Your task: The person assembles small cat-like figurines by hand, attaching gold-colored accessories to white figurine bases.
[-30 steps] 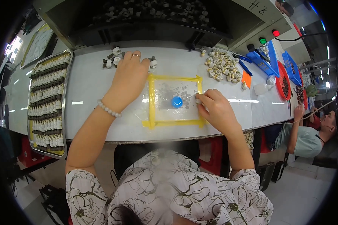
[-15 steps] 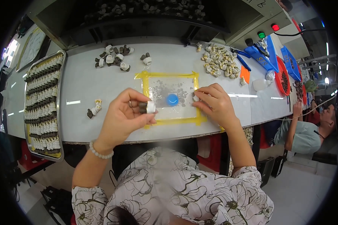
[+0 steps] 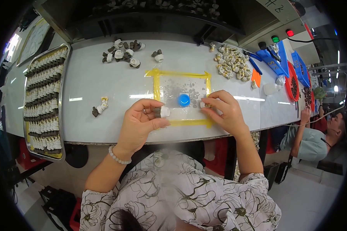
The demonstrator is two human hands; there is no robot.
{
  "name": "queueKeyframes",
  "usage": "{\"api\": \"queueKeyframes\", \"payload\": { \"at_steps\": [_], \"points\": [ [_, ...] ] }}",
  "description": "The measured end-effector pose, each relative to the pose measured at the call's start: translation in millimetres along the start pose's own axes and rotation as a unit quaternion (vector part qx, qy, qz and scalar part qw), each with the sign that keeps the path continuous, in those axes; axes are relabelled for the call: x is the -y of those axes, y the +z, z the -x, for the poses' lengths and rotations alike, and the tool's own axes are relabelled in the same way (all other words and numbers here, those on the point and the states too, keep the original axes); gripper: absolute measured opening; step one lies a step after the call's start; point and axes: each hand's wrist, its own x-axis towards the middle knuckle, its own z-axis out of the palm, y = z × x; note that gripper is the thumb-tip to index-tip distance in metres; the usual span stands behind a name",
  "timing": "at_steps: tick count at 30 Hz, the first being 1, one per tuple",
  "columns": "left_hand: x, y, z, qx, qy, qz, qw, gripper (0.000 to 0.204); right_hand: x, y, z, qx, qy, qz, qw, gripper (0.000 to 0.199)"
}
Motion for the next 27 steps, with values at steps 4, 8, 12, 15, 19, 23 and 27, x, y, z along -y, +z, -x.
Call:
{"api": "queueKeyframes", "payload": {
  "at_steps": [4, 8, 12, 15, 19, 23, 27],
  "points": [
    [1, 1, 0, -0.007, 0.024, -0.002, 1.0, 0.034, 11, 11, -20, -0.016, -0.033, -0.068, 0.997, 0.021],
    [1, -3, 0, 0.007, -0.001, 0.039, 0.999, 0.026, 20, 12, -35, 0.022, -0.055, -0.025, 0.998, 0.024],
    [3, -4, 0, 0.011, 0.009, 0.039, 0.999, 0.025, 19, 14, -40, 0.037, -0.075, -0.013, 0.996, 0.023],
    [5, -7, 0, 0.007, 0.012, 0.042, 0.999, 0.025, 22, 13, -43, 0.051, -0.076, 0.004, 0.996, 0.023],
    [7, -5, 3, 0.001, 0.029, 0.029, 0.999, 0.024, 23, 12, -40, 0.03, -0.034, -0.056, 0.997, 0.022],
    [9, 3, 0, 0.003, 0.022, 0.064, 0.998, 0.023, 23, 13, -35, 0.007, 0.037, -0.153, 0.988, 0.023],
    [11, 5, -1, 0.006, 0.027, 0.047, 0.999, 0.022, 29, 14, -32, -0.016, 0.043, -0.235, 0.971, 0.023]
  ]
}}
